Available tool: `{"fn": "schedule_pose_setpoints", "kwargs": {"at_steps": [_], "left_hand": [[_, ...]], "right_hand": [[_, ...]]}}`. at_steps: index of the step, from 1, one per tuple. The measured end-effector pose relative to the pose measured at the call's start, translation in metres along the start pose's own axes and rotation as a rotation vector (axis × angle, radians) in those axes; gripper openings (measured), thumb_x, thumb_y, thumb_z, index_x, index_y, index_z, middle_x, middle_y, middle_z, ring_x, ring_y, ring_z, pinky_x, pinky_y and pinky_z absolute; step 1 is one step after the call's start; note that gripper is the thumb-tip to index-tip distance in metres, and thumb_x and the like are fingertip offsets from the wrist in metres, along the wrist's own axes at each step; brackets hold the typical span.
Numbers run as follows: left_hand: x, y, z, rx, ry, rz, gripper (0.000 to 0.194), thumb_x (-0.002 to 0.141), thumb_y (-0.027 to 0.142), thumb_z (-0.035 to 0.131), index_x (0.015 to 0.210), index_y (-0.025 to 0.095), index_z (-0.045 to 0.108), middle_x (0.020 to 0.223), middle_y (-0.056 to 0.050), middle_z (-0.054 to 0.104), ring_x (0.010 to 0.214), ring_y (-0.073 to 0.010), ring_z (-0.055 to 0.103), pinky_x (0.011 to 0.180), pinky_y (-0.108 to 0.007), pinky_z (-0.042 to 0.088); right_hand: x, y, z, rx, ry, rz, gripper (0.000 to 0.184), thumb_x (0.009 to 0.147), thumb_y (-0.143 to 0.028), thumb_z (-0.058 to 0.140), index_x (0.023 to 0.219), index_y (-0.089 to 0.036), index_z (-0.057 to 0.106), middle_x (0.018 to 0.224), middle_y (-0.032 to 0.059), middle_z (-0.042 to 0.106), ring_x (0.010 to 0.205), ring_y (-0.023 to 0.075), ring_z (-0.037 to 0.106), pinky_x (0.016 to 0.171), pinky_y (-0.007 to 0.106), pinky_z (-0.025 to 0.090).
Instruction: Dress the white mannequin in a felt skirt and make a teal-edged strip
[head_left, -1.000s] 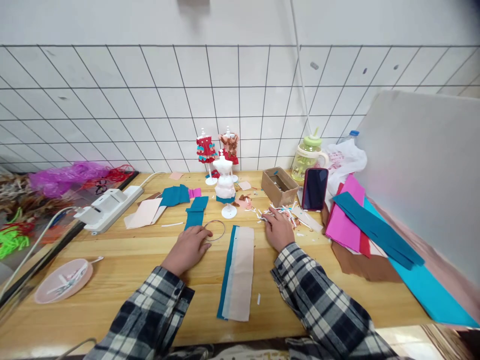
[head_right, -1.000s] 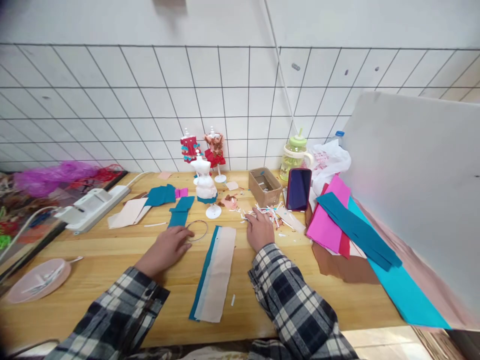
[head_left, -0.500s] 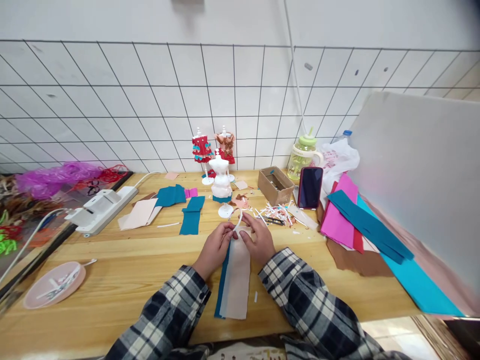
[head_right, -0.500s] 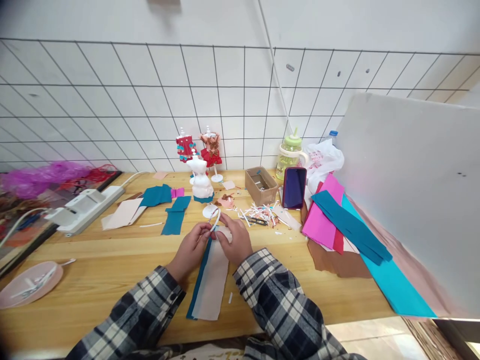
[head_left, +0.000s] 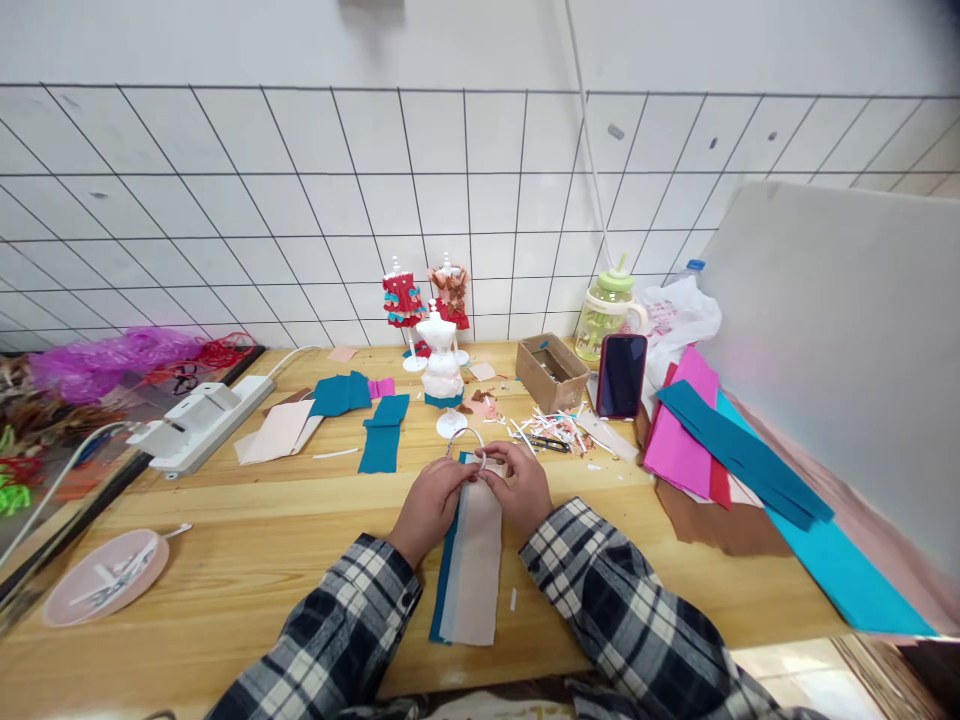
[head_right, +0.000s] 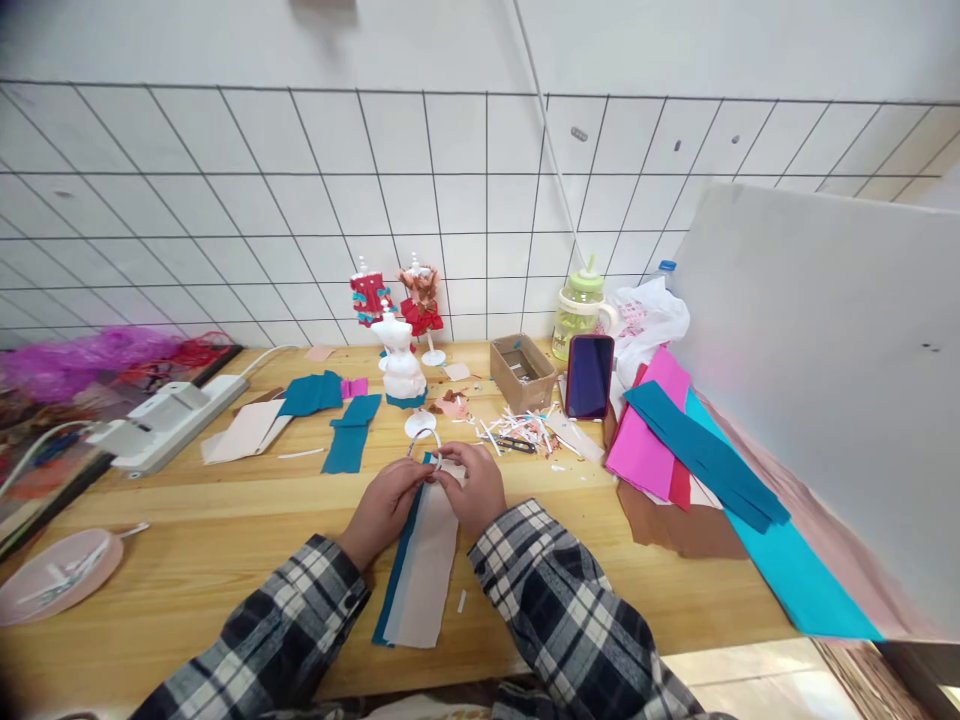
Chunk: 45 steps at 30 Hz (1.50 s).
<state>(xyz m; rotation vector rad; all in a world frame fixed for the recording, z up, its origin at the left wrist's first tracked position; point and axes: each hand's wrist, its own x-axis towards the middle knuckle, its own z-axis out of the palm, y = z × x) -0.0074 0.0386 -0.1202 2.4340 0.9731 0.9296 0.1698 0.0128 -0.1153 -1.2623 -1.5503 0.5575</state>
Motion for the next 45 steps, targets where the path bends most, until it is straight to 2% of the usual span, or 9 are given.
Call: {"fn": "schedule_pose_setpoints", "kwargs": {"at_steps": [5,10,12,19,25,30,33,39,45], "left_hand": [[0.003,0.003,-0.003,0.041,-0.010,0.043,0.028,0.094,0.017,0.037,0.105,0.018,0.063,0.100,-0.008,0.069,0.094,-0.0196,0.060,0.089,-0.038,0.047],[0.003,0.004,-0.002,0.020,-0.041,0.038,0.025,0.094,0.017,0.037,0.100,0.019,0.061,0.098,-0.007,0.068,0.097,-0.0194,0.059,0.096,-0.039,0.044],[0.002,0.005,-0.002,0.022,-0.050,0.040,0.025,0.094,0.016,0.037,0.101,0.020,0.061,0.099,-0.007,0.068,0.098,-0.0197,0.059,0.099,-0.041,0.042],[0.003,0.009,-0.002,0.089,-0.119,0.021,0.023,0.094,0.022,0.041,0.103,0.020,0.061,0.103,-0.007,0.068,0.100,-0.0214,0.059,0.102,-0.044,0.040],[0.002,0.006,-0.002,0.125,-0.081,0.074,0.027,0.093,0.017,0.038,0.103,0.020,0.063,0.108,-0.008,0.068,0.103,-0.0211,0.060,0.101,-0.043,0.042],[0.003,0.009,-0.003,0.094,-0.100,0.087,0.030,0.092,0.014,0.038,0.108,0.019,0.063,0.109,-0.008,0.068,0.108,-0.0203,0.059,0.104,-0.044,0.041],[0.003,0.011,-0.003,0.074,-0.110,0.084,0.031,0.092,0.014,0.037,0.109,0.019,0.062,0.108,-0.009,0.068,0.108,-0.0209,0.059,0.104,-0.044,0.042],[0.002,0.012,-0.004,0.063,-0.101,0.105,0.026,0.092,0.022,0.044,0.112,0.020,0.061,0.115,-0.009,0.067,0.113,-0.0218,0.057,0.105,-0.043,0.041],[0.001,0.010,-0.003,0.096,-0.054,0.110,0.027,0.094,0.019,0.040,0.107,0.019,0.063,0.109,-0.008,0.069,0.105,-0.0198,0.061,0.096,-0.037,0.047]], "right_hand": [[-0.002,0.001,0.001,-0.053,-0.007,-0.040,0.004,0.081,-0.024,0.063,0.085,-0.023,0.064,0.093,0.0014,0.073,0.085,0.0194,0.061,0.076,0.033,0.048],[-0.002,-0.001,-0.001,-0.005,-0.008,-0.055,0.033,0.080,-0.026,0.064,0.112,-0.022,0.057,0.098,0.0034,0.073,0.083,0.0184,0.063,0.065,0.030,0.049],[-0.002,-0.002,-0.001,0.004,-0.012,-0.041,0.035,0.081,-0.028,0.064,0.115,-0.022,0.055,0.099,0.0040,0.073,0.087,0.0192,0.064,0.065,0.030,0.049],[-0.003,0.001,0.002,0.083,-0.014,0.007,0.019,0.079,-0.026,0.063,0.098,-0.022,0.060,0.095,0.0044,0.067,0.085,0.0182,0.068,0.071,0.030,0.054],[-0.005,0.004,0.001,0.004,-0.018,-0.046,0.015,0.078,-0.029,0.067,0.089,-0.022,0.060,0.087,0.0033,0.065,0.084,0.0187,0.064,0.075,0.033,0.054],[-0.007,0.002,-0.003,0.024,-0.046,-0.094,0.040,0.081,-0.032,0.063,0.119,-0.023,0.050,0.105,0.0071,0.069,0.082,0.0196,0.062,0.069,0.033,0.051],[-0.008,0.001,-0.005,0.042,-0.043,-0.095,0.047,0.083,-0.029,0.060,0.126,-0.024,0.043,0.106,0.0065,0.071,0.080,0.0191,0.063,0.066,0.032,0.050],[-0.010,0.002,0.000,0.086,-0.010,-0.090,0.032,0.081,-0.031,0.065,0.109,-0.024,0.052,0.104,0.0066,0.070,0.098,0.0211,0.066,0.077,0.033,0.054],[-0.008,-0.005,-0.002,0.075,0.027,-0.124,0.031,0.081,-0.035,0.067,0.106,-0.024,0.054,0.100,0.0049,0.070,0.092,0.0190,0.068,0.077,0.032,0.056]]}}
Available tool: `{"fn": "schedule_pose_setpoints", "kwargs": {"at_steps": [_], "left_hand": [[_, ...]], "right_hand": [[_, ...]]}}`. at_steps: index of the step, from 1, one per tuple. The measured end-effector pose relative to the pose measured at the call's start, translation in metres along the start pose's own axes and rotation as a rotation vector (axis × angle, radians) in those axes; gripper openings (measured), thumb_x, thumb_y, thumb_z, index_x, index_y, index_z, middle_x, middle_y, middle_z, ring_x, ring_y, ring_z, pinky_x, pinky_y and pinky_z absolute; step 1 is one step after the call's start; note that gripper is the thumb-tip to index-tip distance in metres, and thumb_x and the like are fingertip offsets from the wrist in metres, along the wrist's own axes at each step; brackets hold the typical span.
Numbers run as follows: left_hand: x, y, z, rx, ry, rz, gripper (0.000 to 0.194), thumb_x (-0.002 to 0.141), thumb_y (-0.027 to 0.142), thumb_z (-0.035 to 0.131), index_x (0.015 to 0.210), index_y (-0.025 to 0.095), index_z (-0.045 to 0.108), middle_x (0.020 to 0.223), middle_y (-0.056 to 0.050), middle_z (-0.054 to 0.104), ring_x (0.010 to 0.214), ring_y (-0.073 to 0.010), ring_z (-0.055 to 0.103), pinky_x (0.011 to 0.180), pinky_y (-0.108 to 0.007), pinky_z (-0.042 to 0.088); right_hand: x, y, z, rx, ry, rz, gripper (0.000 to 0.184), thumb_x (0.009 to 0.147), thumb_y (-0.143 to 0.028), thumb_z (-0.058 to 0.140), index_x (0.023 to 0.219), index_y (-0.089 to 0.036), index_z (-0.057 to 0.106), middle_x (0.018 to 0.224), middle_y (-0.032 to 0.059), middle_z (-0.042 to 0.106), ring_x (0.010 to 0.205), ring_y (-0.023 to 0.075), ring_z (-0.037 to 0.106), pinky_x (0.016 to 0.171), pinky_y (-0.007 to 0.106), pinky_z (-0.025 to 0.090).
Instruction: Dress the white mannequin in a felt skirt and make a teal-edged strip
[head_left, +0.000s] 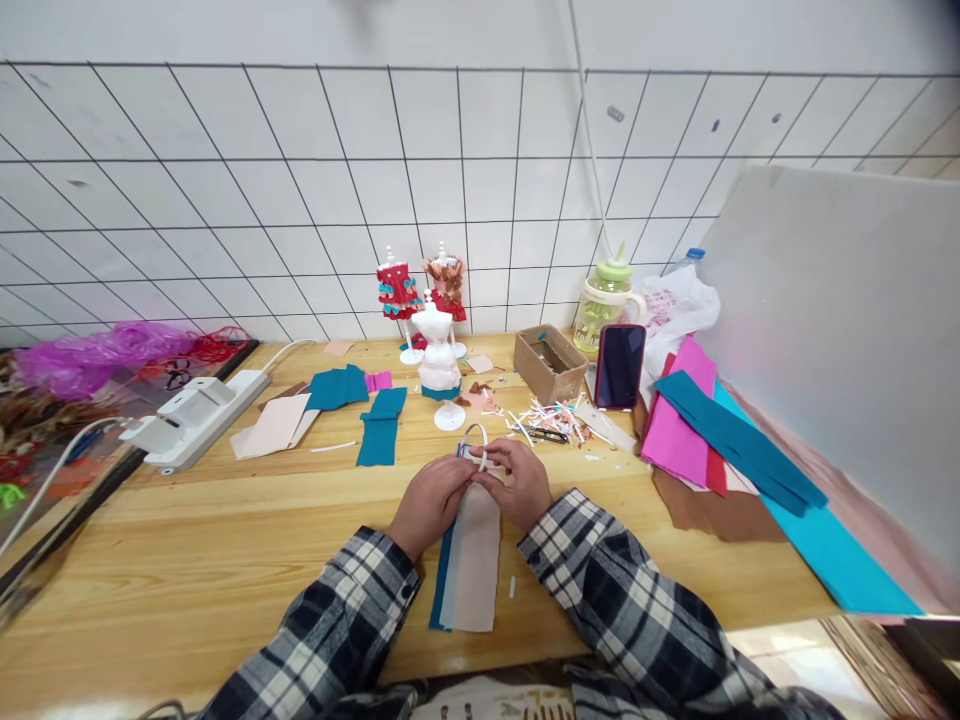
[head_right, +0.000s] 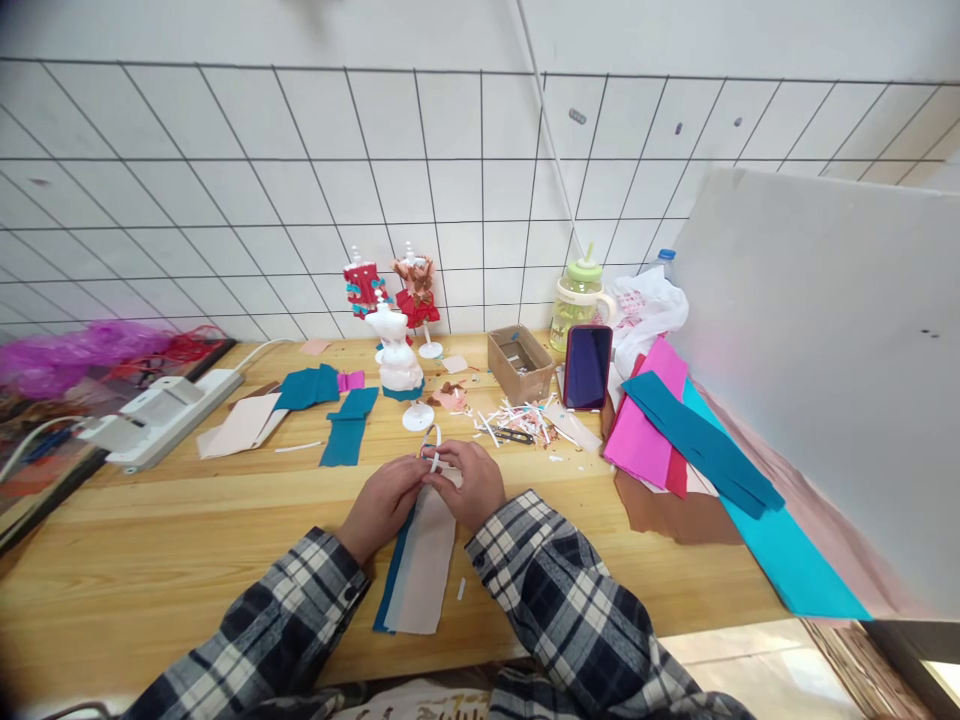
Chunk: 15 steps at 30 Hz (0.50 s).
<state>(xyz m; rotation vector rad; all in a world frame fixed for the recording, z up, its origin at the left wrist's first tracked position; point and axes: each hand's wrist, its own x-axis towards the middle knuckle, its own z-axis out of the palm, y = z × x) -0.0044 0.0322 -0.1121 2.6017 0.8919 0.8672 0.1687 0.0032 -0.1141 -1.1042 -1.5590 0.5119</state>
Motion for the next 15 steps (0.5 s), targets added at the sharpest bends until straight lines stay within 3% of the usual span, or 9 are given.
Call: {"fn": "schedule_pose_setpoints", "kwargs": {"at_steps": [6,11,15], "left_hand": [[-0.001,-0.001,-0.001,0.038,-0.016,-0.020,0.028,0.095,0.020,0.039,0.107,0.020,0.064,0.105,-0.007,0.070,0.099,-0.0193,0.062,0.089,-0.035,0.049],[-0.002,-0.003,0.001,0.110,-0.057,-0.024,0.028,0.095,0.021,0.040,0.106,0.021,0.065,0.101,-0.007,0.070,0.095,-0.0206,0.062,0.085,-0.036,0.049],[-0.003,-0.004,0.002,0.155,-0.100,-0.069,0.028,0.095,0.020,0.040,0.110,0.022,0.064,0.099,-0.006,0.071,0.091,-0.0203,0.063,0.081,-0.035,0.050]], "right_hand": [[0.001,0.001,-0.003,-0.169,-0.044,-0.020,0.020,0.083,-0.038,0.065,0.096,-0.023,0.060,0.093,0.0047,0.070,0.089,0.0199,0.064,0.077,0.033,0.054],[0.003,0.007,-0.002,-0.075,-0.090,0.072,0.018,0.079,-0.031,0.069,0.089,-0.023,0.057,0.093,0.0019,0.071,0.081,0.0170,0.064,0.064,0.028,0.049],[0.003,0.012,-0.001,-0.039,-0.125,0.104,0.015,0.081,-0.027,0.065,0.075,-0.022,0.053,0.087,0.0020,0.071,0.089,0.0180,0.065,0.065,0.028,0.048]]}}
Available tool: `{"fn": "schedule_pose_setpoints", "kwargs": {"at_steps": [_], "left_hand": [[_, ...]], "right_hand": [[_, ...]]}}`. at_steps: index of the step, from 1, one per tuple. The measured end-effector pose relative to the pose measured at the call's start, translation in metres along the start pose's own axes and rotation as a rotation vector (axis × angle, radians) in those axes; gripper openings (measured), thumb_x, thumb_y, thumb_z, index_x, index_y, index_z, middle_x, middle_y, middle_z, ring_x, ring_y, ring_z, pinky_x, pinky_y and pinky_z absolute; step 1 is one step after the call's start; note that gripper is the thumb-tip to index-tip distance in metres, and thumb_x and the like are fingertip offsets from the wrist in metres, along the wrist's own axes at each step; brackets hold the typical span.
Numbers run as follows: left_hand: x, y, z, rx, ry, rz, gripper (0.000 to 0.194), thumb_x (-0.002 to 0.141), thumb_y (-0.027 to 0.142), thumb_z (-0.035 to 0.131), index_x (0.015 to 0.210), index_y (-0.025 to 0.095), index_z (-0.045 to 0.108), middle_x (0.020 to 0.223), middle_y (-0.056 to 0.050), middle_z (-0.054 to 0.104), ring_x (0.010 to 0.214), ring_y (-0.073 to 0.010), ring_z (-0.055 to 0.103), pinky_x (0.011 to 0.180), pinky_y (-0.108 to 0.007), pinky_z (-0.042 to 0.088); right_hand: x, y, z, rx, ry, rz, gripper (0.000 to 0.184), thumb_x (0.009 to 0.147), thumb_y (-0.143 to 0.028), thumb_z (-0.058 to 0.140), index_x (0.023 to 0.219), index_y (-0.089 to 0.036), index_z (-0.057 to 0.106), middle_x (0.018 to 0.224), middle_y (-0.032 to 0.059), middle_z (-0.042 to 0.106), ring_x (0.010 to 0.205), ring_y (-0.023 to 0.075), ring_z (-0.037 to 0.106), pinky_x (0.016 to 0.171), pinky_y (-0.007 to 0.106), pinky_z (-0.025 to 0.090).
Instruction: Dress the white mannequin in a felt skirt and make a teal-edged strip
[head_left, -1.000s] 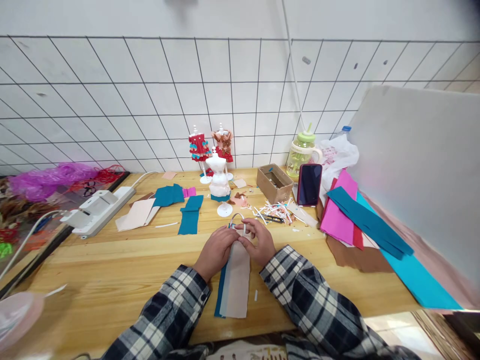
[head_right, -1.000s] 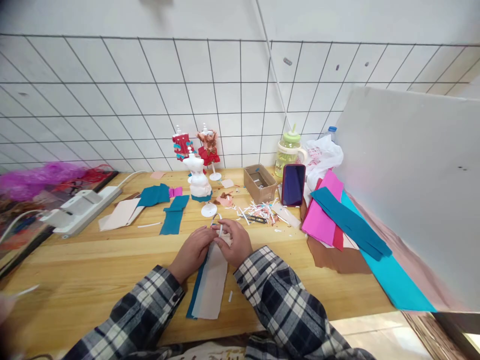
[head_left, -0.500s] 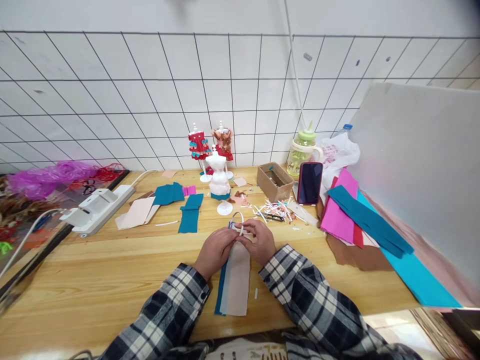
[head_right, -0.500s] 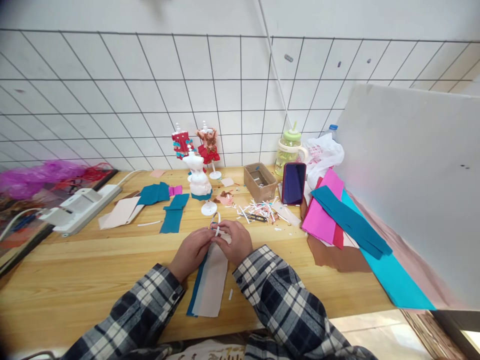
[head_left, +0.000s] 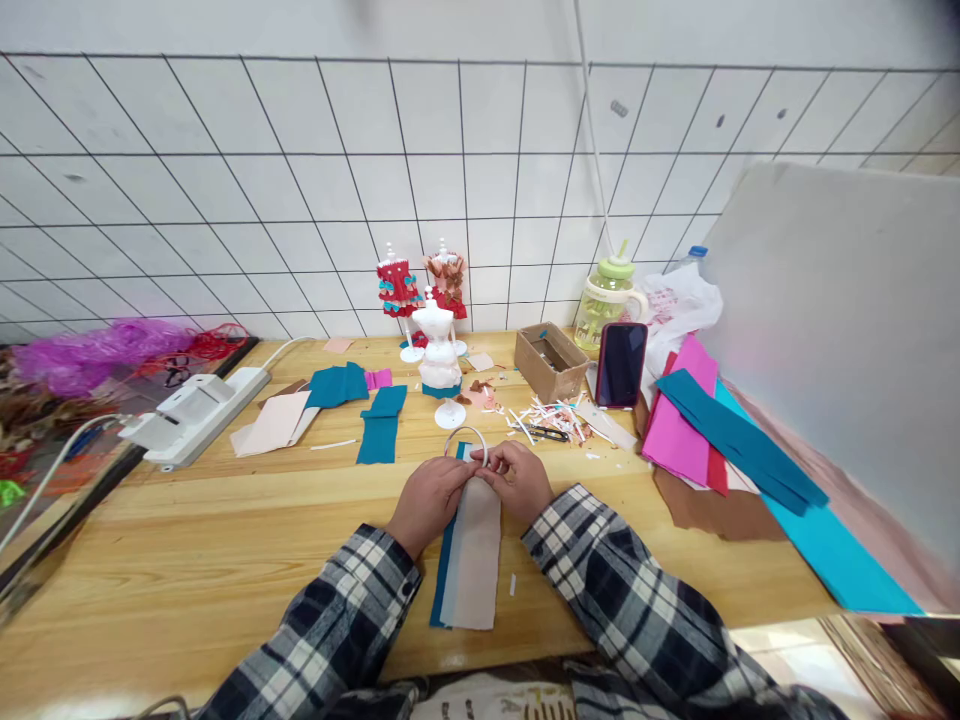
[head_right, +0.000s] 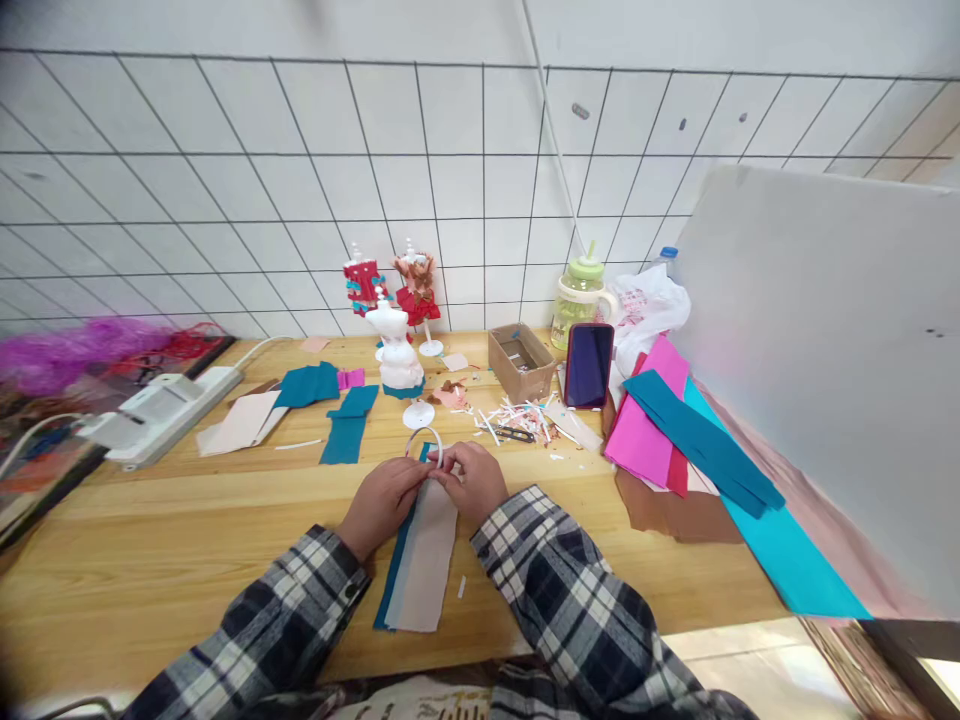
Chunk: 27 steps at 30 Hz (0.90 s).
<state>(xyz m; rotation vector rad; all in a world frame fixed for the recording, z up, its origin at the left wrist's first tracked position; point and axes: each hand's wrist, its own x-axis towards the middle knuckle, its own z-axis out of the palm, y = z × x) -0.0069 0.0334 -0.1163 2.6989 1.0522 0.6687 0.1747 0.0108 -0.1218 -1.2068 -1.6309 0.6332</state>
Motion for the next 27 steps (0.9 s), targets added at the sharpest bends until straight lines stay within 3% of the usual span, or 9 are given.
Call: {"fn": "schedule_pose_setpoints", "kwargs": {"at_steps": [2,4,6,9,15,19,27], "left_hand": [[-0.001,-0.001,0.001,0.007,0.003,-0.027,0.030,0.094,0.020,0.041,0.115,0.022,0.063,0.100,-0.006,0.071,0.091,-0.0201,0.064,0.080,-0.035,0.050],[-0.002,-0.002,0.003,0.010,0.009,-0.041,0.031,0.094,0.021,0.041,0.118,0.022,0.061,0.101,-0.006,0.071,0.091,-0.0201,0.065,0.080,-0.034,0.050],[-0.004,-0.002,0.004,0.010,0.017,-0.049,0.032,0.094,0.023,0.041,0.119,0.021,0.061,0.099,-0.006,0.072,0.089,-0.0200,0.066,0.079,-0.033,0.051],[-0.006,-0.001,0.005,0.007,0.025,-0.071,0.032,0.095,0.026,0.041,0.120,0.022,0.061,0.097,-0.006,0.073,0.086,-0.0196,0.067,0.075,-0.031,0.051],[-0.004,0.005,0.002,-0.015,-0.035,-0.145,0.030,0.096,0.036,0.040,0.111,0.024,0.063,0.100,-0.004,0.073,0.087,-0.0200,0.068,0.074,-0.030,0.049],[-0.001,0.008,-0.002,-0.091,-0.030,-0.171,0.029,0.097,0.031,0.035,0.103,0.020,0.062,0.097,-0.005,0.071,0.089,-0.0187,0.065,0.077,-0.029,0.048],[-0.004,0.009,-0.002,0.068,0.084,-0.220,0.025,0.090,0.033,0.048,0.075,0.021,0.065,0.065,-0.003,0.064,0.069,-0.0188,0.060,0.063,-0.029,0.042]], "right_hand": [[0.000,0.001,0.001,-0.010,0.047,0.034,0.014,0.080,-0.029,0.067,0.087,-0.021,0.057,0.095,0.0035,0.071,0.087,0.0179,0.065,0.063,0.028,0.049],[-0.001,0.002,0.001,-0.041,0.084,0.053,0.035,0.078,-0.032,0.069,0.109,-0.022,0.057,0.107,0.0054,0.069,0.083,0.0175,0.065,0.060,0.028,0.050],[-0.001,0.002,0.001,-0.096,0.068,0.015,0.042,0.079,-0.034,0.068,0.119,-0.024,0.056,0.114,0.0057,0.068,0.084,0.0177,0.064,0.061,0.029,0.052],[-0.002,0.003,0.001,-0.136,0.056,-0.024,0.028,0.083,-0.034,0.064,0.110,-0.025,0.064,0.113,0.0050,0.069,0.083,0.0176,0.065,0.063,0.030,0.053],[-0.004,0.002,0.004,-0.006,0.012,0.042,0.021,0.081,-0.026,0.064,0.101,-0.022,0.065,0.109,0.0042,0.070,0.074,0.0149,0.067,0.057,0.026,0.052],[-0.002,-0.001,0.002,0.017,0.047,0.019,0.007,0.084,-0.023,0.059,0.088,-0.021,0.064,0.105,0.0041,0.071,0.085,0.0159,0.066,0.071,0.027,0.052],[-0.006,-0.006,0.008,-0.282,-0.098,-0.113,0.014,0.092,-0.024,0.045,0.088,-0.020,0.058,0.087,0.0046,0.062,0.083,0.0188,0.057,0.073,0.030,0.043]]}}
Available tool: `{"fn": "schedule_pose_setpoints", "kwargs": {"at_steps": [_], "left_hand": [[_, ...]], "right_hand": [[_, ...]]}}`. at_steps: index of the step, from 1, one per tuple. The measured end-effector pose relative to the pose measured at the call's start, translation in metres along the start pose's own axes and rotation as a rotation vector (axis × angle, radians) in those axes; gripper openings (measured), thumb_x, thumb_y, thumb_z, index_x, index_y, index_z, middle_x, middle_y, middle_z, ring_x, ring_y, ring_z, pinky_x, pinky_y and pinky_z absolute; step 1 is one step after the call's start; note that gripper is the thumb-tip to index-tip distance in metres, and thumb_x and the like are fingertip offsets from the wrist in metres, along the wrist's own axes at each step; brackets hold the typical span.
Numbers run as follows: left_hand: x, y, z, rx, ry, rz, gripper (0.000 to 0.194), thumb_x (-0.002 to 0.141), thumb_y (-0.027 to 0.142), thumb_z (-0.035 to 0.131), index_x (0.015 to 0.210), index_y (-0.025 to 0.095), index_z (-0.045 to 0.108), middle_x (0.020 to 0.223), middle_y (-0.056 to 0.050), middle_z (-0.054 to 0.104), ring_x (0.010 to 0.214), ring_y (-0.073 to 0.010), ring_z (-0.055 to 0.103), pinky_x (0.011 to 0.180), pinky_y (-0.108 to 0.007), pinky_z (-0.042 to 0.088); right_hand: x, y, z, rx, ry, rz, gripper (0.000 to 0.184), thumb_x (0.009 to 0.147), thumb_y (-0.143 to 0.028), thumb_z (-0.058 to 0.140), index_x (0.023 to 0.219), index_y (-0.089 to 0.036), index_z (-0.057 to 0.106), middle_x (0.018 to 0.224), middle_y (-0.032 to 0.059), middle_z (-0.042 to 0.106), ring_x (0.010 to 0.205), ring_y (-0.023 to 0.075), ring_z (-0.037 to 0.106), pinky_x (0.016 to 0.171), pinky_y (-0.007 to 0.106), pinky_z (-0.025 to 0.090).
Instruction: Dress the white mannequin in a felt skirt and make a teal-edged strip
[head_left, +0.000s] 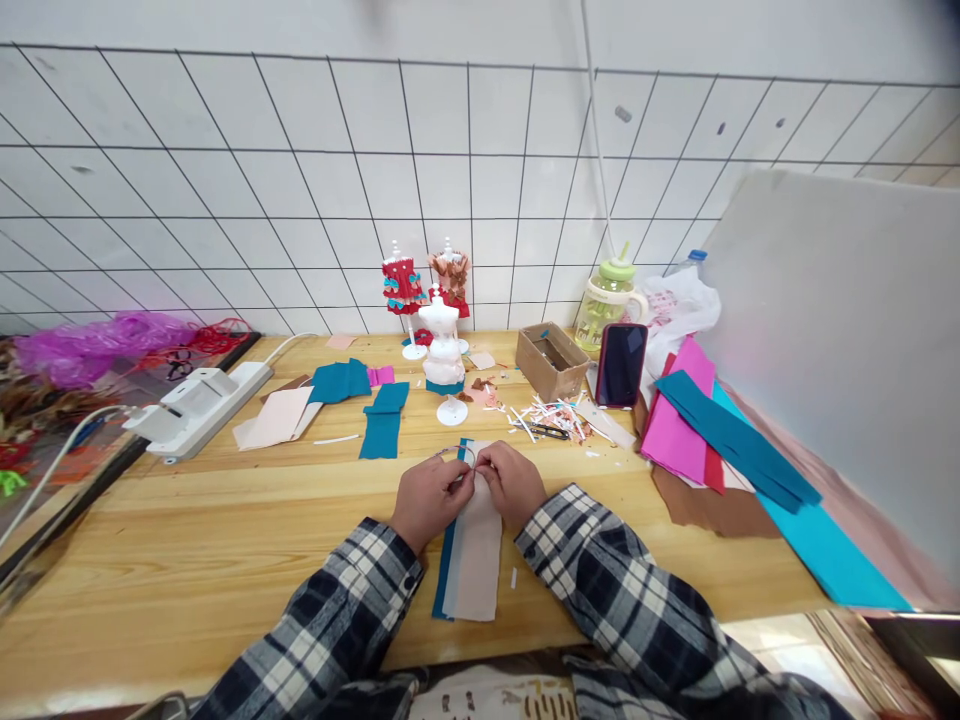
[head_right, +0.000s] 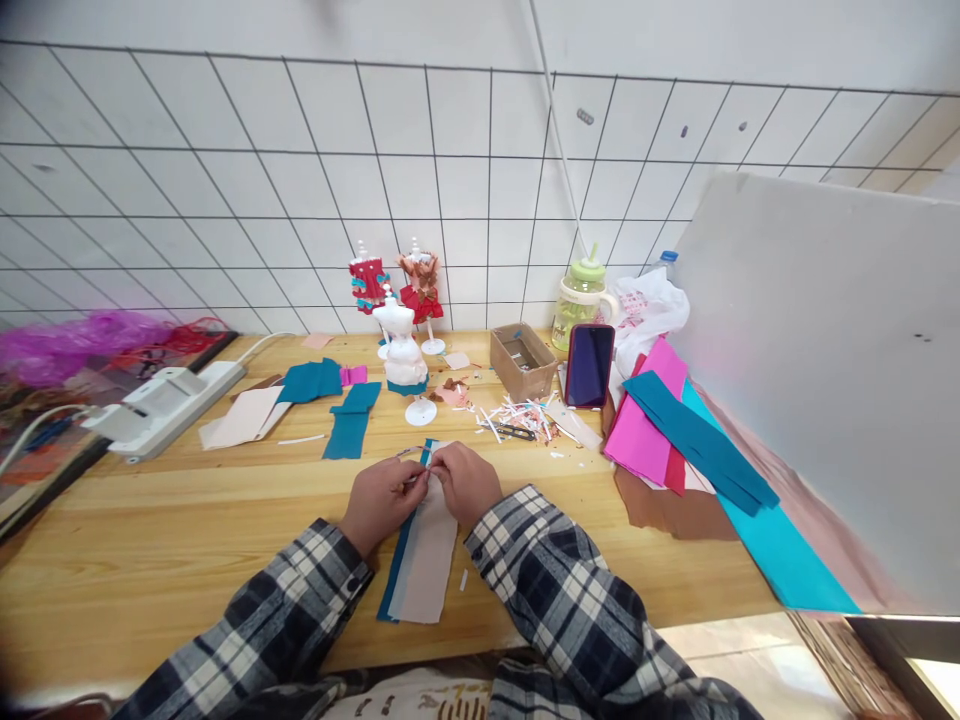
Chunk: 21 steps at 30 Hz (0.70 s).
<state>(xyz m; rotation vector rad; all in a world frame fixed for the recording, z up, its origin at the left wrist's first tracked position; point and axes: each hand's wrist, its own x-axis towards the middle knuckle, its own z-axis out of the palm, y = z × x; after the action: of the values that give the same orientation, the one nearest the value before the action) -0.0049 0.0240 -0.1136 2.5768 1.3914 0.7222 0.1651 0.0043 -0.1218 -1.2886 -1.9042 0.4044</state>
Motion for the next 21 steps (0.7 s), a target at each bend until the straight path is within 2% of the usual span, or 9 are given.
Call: {"fn": "schedule_pose_setpoints", "kwargs": {"at_steps": [2,4,7,11,17,19,21], "left_hand": [[0.000,-0.001,0.000,-0.046,-0.003,0.025,0.022,0.088,0.030,0.048,0.078,0.021,0.066,0.068,-0.003,0.065,0.071,-0.0185,0.060,0.064,-0.028,0.042],[0.001,-0.003,0.000,-0.138,-0.038,0.063,0.022,0.090,0.029,0.046,0.089,0.020,0.066,0.079,-0.005,0.068,0.077,-0.0180,0.061,0.069,-0.028,0.044],[0.001,-0.005,-0.001,-0.184,-0.048,0.047,0.024,0.091,0.030,0.044,0.093,0.020,0.066,0.084,-0.006,0.069,0.079,-0.0181,0.062,0.070,-0.028,0.045],[0.000,-0.004,-0.002,-0.166,-0.019,-0.030,0.021,0.086,0.029,0.049,0.081,0.020,0.068,0.072,-0.004,0.069,0.069,-0.0179,0.062,0.064,-0.027,0.042],[-0.001,0.009,0.001,-0.545,0.063,-0.238,0.023,0.083,0.027,0.048,0.070,0.019,0.065,0.068,-0.001,0.067,0.065,-0.0142,0.060,0.061,-0.023,0.045],[0.000,0.010,0.003,-0.612,0.094,-0.288,0.022,0.082,0.029,0.050,0.068,0.018,0.064,0.065,0.000,0.066,0.064,-0.0145,0.060,0.061,-0.023,0.045],[0.002,0.003,0.003,-0.622,0.177,-0.366,0.023,0.082,0.031,0.050,0.068,0.018,0.063,0.065,0.000,0.065,0.064,-0.0151,0.059,0.061,-0.024,0.046]], "right_hand": [[-0.001,-0.001,0.003,-0.026,0.019,0.033,0.015,0.093,-0.023,0.042,0.088,-0.020,0.056,0.086,0.0043,0.061,0.081,0.0185,0.056,0.072,0.029,0.042],[-0.001,-0.002,0.005,-0.030,0.052,0.074,0.015,0.093,-0.023,0.041,0.088,-0.020,0.054,0.086,0.0040,0.060,0.079,0.0181,0.056,0.070,0.029,0.041],[-0.001,-0.001,0.006,-0.026,0.062,0.075,0.016,0.094,-0.025,0.039,0.088,-0.020,0.054,0.086,0.0036,0.060,0.079,0.0178,0.056,0.070,0.028,0.040],[-0.003,-0.003,0.007,-0.049,0.058,0.025,0.019,0.096,-0.028,0.038,0.087,-0.021,0.053,0.084,0.0029,0.060,0.078,0.0173,0.056,0.069,0.027,0.039],[-0.003,-0.007,0.013,-0.120,0.055,-0.062,0.021,0.096,-0.028,0.036,0.087,-0.021,0.053,0.082,0.0028,0.061,0.076,0.0173,0.057,0.065,0.027,0.038],[-0.003,-0.008,0.013,-0.106,0.067,-0.066,0.020,0.096,-0.027,0.036,0.086,-0.021,0.053,0.081,0.0030,0.061,0.075,0.0173,0.056,0.066,0.027,0.038],[-0.003,-0.008,0.012,-0.084,0.074,-0.070,0.019,0.095,-0.025,0.037,0.084,-0.021,0.053,0.079,0.0030,0.060,0.074,0.0174,0.056,0.066,0.027,0.038]]}}
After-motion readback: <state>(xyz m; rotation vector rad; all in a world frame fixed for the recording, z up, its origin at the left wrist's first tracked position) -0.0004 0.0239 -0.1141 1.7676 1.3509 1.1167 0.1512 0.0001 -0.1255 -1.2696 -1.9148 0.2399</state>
